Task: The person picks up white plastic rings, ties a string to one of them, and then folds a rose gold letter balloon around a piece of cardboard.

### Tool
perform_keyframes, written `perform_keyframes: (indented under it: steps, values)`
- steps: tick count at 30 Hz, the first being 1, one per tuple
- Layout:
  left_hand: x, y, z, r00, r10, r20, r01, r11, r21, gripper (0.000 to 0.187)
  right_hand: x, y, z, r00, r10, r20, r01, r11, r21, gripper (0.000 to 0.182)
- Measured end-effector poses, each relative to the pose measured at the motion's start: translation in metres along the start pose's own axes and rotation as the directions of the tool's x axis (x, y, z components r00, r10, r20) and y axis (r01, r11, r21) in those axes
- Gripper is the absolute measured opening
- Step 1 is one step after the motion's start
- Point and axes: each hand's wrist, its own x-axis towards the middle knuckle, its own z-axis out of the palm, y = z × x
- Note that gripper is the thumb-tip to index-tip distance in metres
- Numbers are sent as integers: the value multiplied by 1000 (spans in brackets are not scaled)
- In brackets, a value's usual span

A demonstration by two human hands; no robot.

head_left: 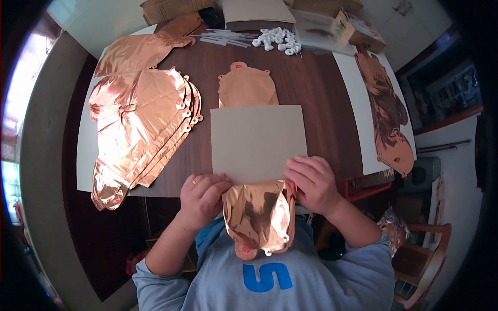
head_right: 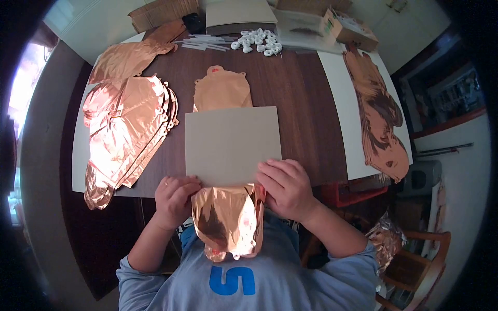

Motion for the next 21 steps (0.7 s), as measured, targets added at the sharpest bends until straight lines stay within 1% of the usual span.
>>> perform_keyframes:
  steps: [3,4,6,7,10,13,14,15,16,17,19,21]
  values:
    - [3,-2,4,997,-80,-6,79,996,-42,31,4,6,2,997,79,14,-80,993,83,42]
    - [7,2,3,978,-210,-14,208,975,-82,35,5,4,2,992,129,11,-129,987,95,45]
    - [16,11,1,889,-458,-15,449,878,-162,43,7,-1,4,974,225,7,-224,967,120,52]
    - [14,6,4,900,-435,-30,422,887,-184,57,7,0,3,969,243,43,-247,958,147,56]
    - [17,8,6,893,-433,-120,409,894,-183,53,10,-4,3,956,295,9,-288,924,250,60]
    - [8,6,14,942,-273,-194,296,949,106,54,15,-3,3,967,251,-51,-234,945,227,57]
    - [5,10,11,983,-147,-106,162,976,144,56,15,-3,3,978,207,-7,-203,967,153,56]
    - [4,15,6,1000,-20,-14,22,985,169,59,15,-2,3,985,165,41,-168,983,79,54]
    - [4,20,5,991,104,83,-118,977,179,62,14,-2,2,987,129,93,-130,992,6,52]
    - [10,25,10,973,164,162,-186,973,133,67,13,-1,1,987,107,117,-105,994,-18,51]
    - [27,36,23,911,283,302,-307,951,36,78,16,2,0,985,54,164,-44,997,-62,48]
    - [33,39,28,889,183,419,-226,973,55,83,19,1,-4,975,96,202,-76,992,-104,49]
